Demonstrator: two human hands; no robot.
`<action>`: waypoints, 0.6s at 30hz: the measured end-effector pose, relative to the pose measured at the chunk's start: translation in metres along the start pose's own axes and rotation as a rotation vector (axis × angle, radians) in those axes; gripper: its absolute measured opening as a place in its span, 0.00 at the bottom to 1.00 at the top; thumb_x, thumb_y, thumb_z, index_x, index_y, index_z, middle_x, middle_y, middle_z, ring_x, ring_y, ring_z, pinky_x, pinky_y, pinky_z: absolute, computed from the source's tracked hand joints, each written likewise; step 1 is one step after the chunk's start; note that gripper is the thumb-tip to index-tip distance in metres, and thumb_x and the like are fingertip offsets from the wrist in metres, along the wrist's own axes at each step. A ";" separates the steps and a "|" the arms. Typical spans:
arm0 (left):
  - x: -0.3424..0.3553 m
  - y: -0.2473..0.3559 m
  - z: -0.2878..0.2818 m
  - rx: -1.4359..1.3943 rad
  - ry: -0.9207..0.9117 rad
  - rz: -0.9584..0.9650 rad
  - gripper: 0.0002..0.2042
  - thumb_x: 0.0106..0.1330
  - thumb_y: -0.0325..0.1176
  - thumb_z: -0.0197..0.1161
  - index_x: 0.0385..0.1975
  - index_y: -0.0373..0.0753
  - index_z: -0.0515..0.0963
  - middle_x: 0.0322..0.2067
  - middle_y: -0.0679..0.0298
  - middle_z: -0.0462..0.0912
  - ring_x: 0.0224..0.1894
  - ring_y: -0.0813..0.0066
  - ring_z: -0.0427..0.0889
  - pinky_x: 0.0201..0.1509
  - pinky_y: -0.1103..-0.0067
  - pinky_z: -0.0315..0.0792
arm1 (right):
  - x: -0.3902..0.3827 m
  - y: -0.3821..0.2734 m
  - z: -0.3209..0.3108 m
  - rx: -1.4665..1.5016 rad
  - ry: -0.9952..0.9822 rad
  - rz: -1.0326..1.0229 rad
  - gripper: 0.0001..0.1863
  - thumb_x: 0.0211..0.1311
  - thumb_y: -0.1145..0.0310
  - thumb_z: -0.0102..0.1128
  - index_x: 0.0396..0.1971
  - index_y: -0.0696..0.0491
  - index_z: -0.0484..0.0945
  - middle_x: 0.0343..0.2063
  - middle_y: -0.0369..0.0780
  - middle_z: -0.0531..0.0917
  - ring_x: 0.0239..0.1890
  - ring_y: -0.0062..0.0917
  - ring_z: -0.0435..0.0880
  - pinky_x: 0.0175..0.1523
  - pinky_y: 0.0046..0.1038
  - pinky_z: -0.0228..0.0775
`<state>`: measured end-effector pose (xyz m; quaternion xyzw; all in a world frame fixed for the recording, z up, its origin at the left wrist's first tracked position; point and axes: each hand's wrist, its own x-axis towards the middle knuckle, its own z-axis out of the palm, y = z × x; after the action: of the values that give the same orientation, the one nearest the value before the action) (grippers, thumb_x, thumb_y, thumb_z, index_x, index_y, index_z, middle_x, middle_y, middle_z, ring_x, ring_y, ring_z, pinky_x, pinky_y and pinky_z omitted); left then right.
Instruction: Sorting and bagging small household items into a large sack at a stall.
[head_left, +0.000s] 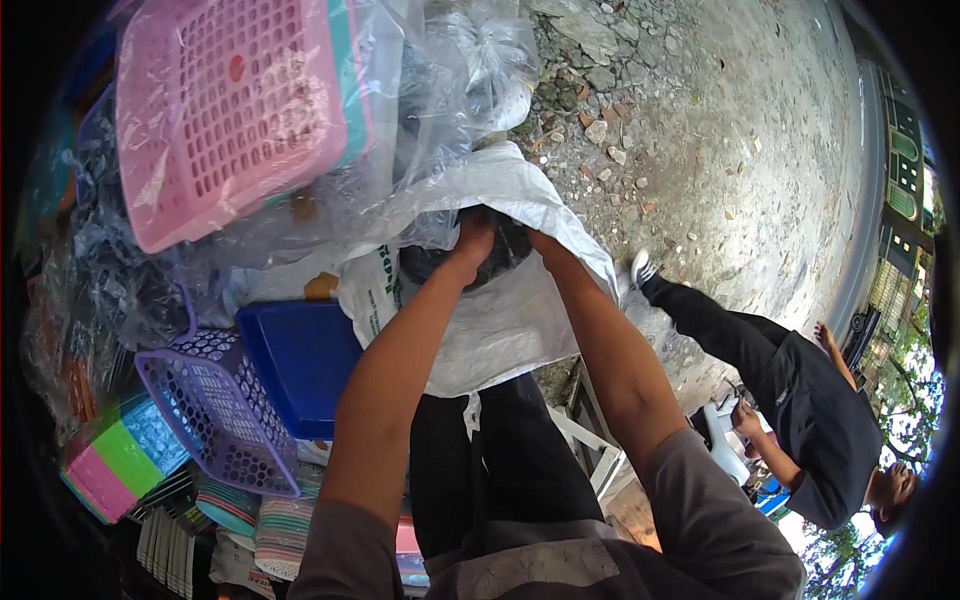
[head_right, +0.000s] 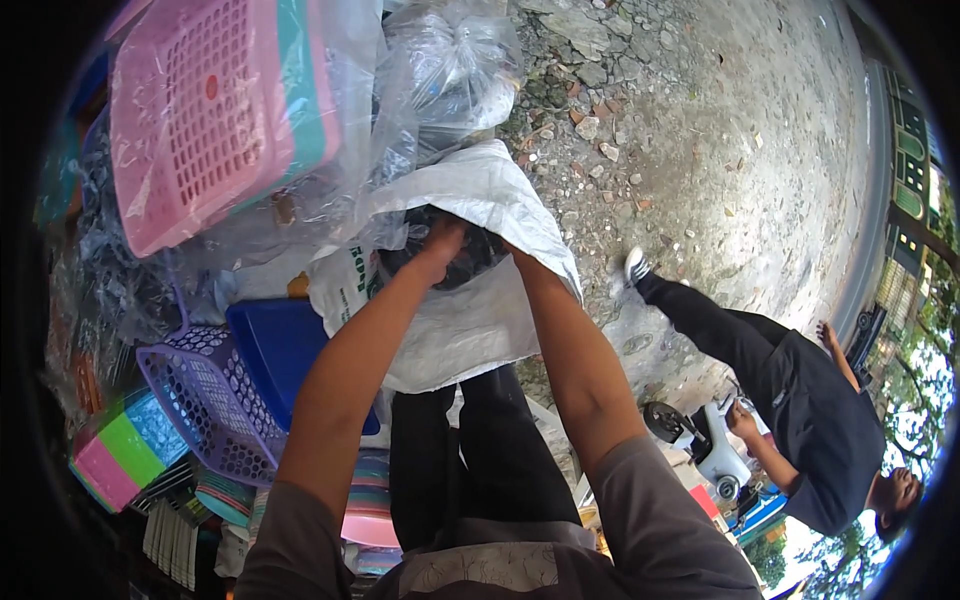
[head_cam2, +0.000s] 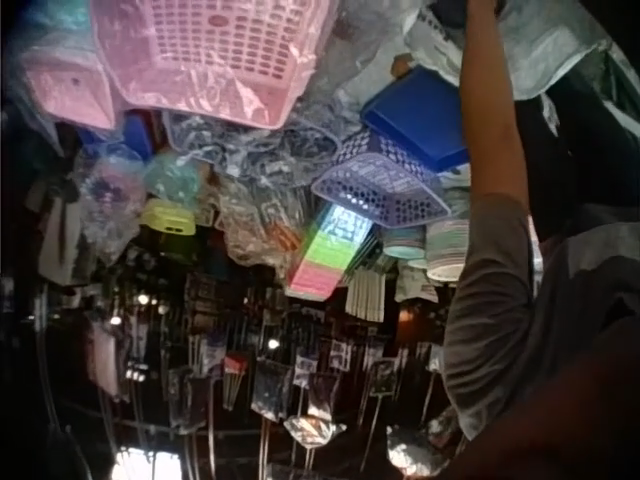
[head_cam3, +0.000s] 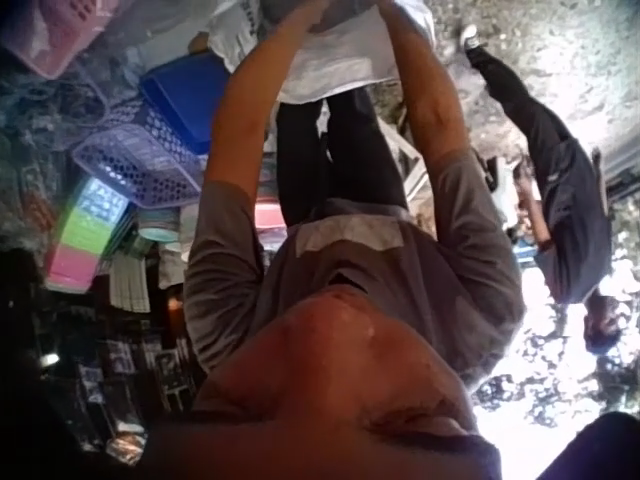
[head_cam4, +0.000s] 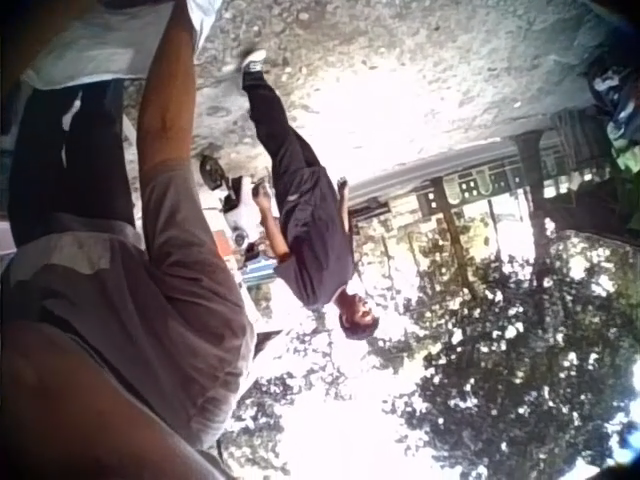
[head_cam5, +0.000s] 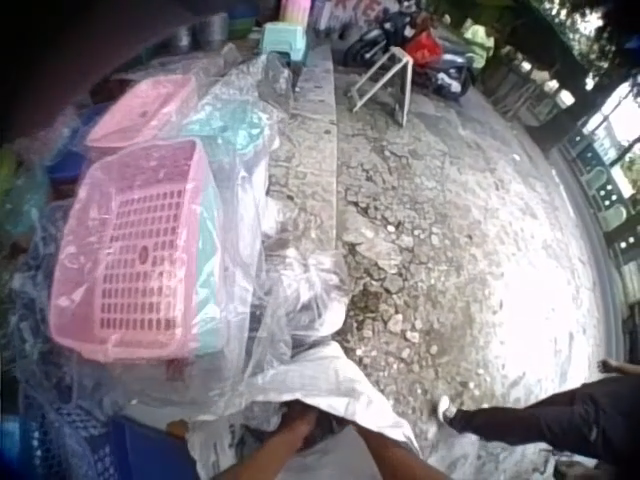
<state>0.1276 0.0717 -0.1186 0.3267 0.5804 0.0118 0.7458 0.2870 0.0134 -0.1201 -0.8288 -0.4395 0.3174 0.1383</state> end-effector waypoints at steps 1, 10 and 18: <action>0.014 -0.009 -0.007 -0.018 0.026 0.075 0.22 0.71 0.43 0.51 0.61 0.42 0.65 0.51 0.64 0.75 0.49 0.71 0.75 0.46 0.72 0.73 | -0.003 -0.004 0.009 0.010 -0.010 -0.005 0.24 0.61 0.66 0.53 0.57 0.55 0.71 0.56 0.48 0.75 0.60 0.42 0.71 0.63 0.35 0.61; 0.046 -0.033 -0.023 -0.066 0.031 0.117 0.25 0.70 0.43 0.50 0.64 0.40 0.63 0.61 0.61 0.69 0.59 0.66 0.69 0.59 0.72 0.64 | -0.023 -0.003 0.027 -0.005 -0.042 -0.071 0.25 0.61 0.66 0.53 0.59 0.55 0.69 0.58 0.48 0.73 0.61 0.40 0.69 0.64 0.34 0.60; -0.031 0.006 -0.006 0.071 0.141 0.123 0.16 0.63 0.32 0.56 0.50 0.35 0.77 0.48 0.49 0.80 0.51 0.58 0.79 0.53 0.71 0.71 | -0.034 -0.013 0.013 -0.012 -0.074 0.231 0.18 0.58 0.66 0.52 0.46 0.58 0.78 0.44 0.46 0.83 0.45 0.37 0.82 0.50 0.34 0.72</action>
<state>0.1145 0.0668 -0.0902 0.3864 0.6102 0.0599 0.6890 0.2563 -0.0079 -0.1097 -0.8623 -0.3480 0.3591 0.0794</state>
